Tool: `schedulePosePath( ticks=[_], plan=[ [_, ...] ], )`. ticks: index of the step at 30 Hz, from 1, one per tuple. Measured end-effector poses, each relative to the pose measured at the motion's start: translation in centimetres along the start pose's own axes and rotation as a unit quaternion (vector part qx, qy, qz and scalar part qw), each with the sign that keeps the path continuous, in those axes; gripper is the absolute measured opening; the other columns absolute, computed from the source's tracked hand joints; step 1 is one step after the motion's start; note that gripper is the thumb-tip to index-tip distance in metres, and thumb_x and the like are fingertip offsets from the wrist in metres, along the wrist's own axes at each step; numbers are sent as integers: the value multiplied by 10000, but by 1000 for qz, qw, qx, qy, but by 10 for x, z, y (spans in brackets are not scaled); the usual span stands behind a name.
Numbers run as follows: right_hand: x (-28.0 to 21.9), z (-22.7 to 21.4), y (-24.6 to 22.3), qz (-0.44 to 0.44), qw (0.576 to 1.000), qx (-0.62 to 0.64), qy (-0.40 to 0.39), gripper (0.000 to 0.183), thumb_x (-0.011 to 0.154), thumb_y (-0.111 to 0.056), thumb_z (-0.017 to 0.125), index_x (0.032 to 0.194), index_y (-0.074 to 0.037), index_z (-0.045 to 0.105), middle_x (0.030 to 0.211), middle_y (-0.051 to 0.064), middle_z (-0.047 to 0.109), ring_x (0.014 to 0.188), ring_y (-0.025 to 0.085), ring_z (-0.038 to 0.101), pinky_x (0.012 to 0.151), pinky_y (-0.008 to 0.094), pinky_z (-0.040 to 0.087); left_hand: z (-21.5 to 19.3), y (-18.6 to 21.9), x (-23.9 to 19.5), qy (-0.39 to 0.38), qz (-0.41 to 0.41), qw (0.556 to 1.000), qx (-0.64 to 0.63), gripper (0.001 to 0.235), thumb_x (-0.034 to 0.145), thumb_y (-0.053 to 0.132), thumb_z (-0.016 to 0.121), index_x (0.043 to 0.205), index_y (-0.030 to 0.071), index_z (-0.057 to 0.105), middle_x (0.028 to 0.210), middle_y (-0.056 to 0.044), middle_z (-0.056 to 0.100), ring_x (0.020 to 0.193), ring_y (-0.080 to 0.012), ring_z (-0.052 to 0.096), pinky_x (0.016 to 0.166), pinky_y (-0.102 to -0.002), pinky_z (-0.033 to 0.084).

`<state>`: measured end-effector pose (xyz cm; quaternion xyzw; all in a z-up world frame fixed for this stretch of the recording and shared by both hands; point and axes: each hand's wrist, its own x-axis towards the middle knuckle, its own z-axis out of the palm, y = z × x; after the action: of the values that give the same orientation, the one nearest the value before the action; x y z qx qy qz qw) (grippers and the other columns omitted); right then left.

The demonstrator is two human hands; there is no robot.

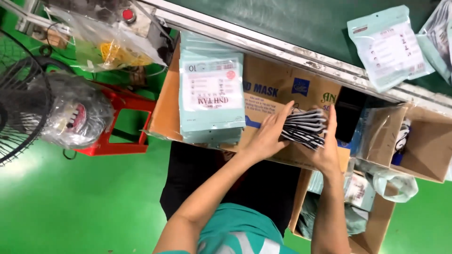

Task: The recorder packages face masks into plastic bags and organizes them into stacks and boxes.

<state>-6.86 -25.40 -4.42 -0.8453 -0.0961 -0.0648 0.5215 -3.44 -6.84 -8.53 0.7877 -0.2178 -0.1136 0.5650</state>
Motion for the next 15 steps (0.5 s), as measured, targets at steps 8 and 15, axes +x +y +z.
schedulePosePath(
  ticks=[8,15],
  plan=[
    [-2,16,21,57,989,128,36,1243,722,75,832,1686,-85,64,1412,187,569,1267,272,622,1089,379,533,4,1,4,75,73,993,50,1287,604,184,904,1580,9,83,1517,-253,418,1411,-425,397,1189,-538,212],
    [-8,26,16,130,982,123,66,1221,698,-40,839,1643,-90,66,1261,116,618,1138,227,661,958,356,579,1,-9,5,78,141,985,54,1198,691,216,896,1596,29,134,1421,-205,588,1356,-380,509,1155,-543,310]
  ],
)
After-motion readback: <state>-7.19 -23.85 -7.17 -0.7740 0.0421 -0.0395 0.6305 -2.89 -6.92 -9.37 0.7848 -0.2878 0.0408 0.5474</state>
